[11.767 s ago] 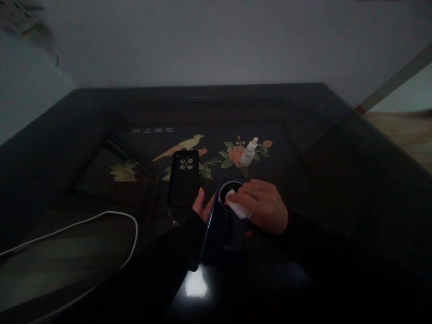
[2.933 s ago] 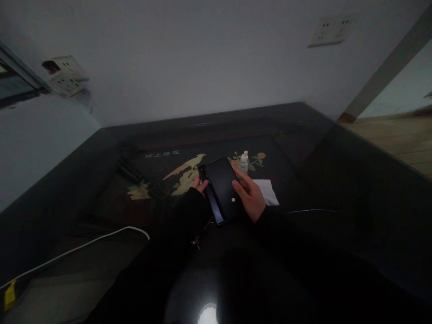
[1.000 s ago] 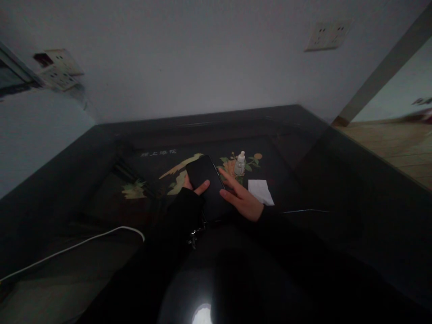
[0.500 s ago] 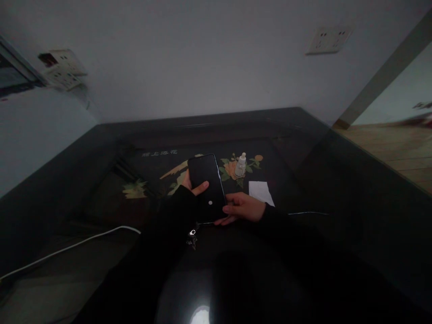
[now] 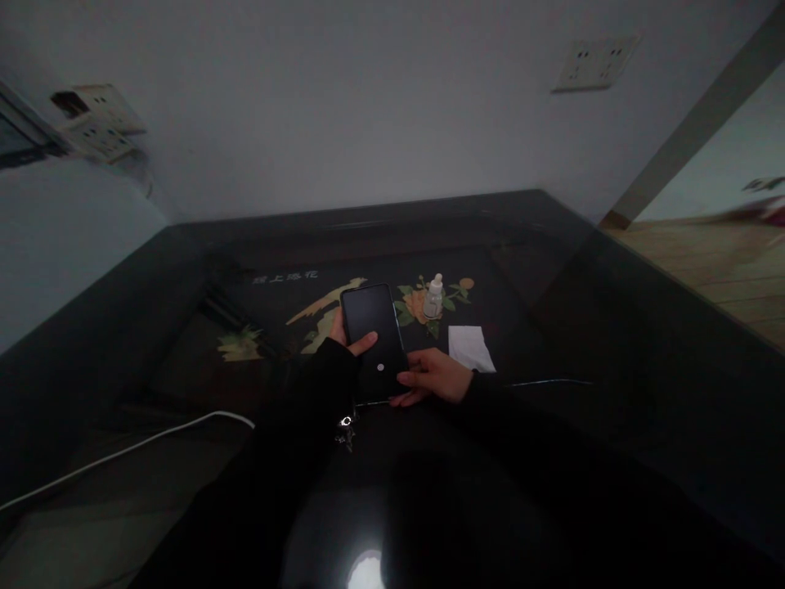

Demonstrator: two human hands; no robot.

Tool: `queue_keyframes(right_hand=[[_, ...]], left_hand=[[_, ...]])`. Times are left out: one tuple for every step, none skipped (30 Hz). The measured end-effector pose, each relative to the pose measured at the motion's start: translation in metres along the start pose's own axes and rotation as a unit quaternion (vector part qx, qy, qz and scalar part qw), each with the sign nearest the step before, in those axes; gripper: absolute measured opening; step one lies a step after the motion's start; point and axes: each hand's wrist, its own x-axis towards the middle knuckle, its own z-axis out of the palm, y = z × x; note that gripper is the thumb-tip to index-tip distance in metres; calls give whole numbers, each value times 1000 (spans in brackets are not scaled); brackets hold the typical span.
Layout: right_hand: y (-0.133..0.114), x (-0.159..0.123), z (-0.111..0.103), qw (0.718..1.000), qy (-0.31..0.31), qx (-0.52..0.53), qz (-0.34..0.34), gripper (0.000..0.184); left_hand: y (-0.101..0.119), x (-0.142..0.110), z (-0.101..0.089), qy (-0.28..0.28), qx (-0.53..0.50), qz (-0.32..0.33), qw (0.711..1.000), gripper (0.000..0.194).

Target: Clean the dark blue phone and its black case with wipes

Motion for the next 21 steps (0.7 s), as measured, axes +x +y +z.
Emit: queue_keyframes(right_hand=[[-2, -1, 0, 1000, -4, -6, 4, 29], [-5, -2, -1, 1000, -7, -12, 7, 29], [-9, -3, -2, 1000, -6, -20, 6, 29], [-14, -6, -4, 1000, 1, -27, -2, 29], [-20, -8, -6, 999, 16, -32, -17, 29], [-26, -10, -9, 998, 38, -36, -39, 30], [-32, -13, -12, 995, 63, -37, -65, 31], [-38, -15, -15, 991, 86, -38, -90, 32], [-43, -17, -17, 988, 104, -38, -111, 33], [-46, -19, -20, 985, 113, -39, -125, 33], [-48, -20, -22, 984, 115, -41, -132, 32], [-49, -21, -23, 984, 112, -42, -134, 31], [-49, -21, -25, 985, 106, -43, -133, 30], [-48, -22, -26, 986, 98, -43, -131, 29], [-47, -22, -27, 987, 91, -44, -128, 28], [-46, -22, -28, 987, 84, -44, -127, 28], [-45, -21, -28, 988, 80, -44, -126, 28], [-44, -21, -29, 988, 78, -45, -127, 27], [-43, -21, -30, 987, 78, -46, -130, 27], [-43, -20, -30, 987, 81, -48, -133, 27], [-43, -20, -30, 986, 84, -50, -135, 27]], left_hand=[[1, 0, 0, -4, 1, -4, 1000, 85], [3, -1, -1, -9, 1, -9, 1000, 85], [5, -1, -1, -14, -2, -13, 1000, 84], [8, -2, -1, -24, -2, -16, 1000, 84], [10, -4, -1, -41, 0, -18, 999, 83], [13, -5, 0, -67, 7, -17, 998, 84], [15, -7, 1, -99, 17, -12, 995, 85], [16, -9, 3, -131, 27, -5, 991, 86], [17, -11, 6, -161, 37, 2, 986, 87], [18, -13, 9, -186, 45, 8, 982, 86], [18, -15, 11, -201, 49, 13, 978, 84], [18, -17, 14, -211, 52, 20, 976, 81], [17, -18, 16, -216, 54, 25, 975, 78], [17, -20, 18, -220, 58, 32, 973, 76], [17, -20, 19, -222, 63, 36, 972, 76], [16, -21, 20, -224, 69, 37, 972, 77], [16, -21, 19, -227, 73, 34, 970, 79], [16, -21, 19, -234, 77, 29, 969, 81], [15, -20, 18, -241, 80, 25, 967, 82], [15, -19, 17, -248, 83, 24, 965, 82], [15, -18, 16, -252, 86, 27, 963, 82]])
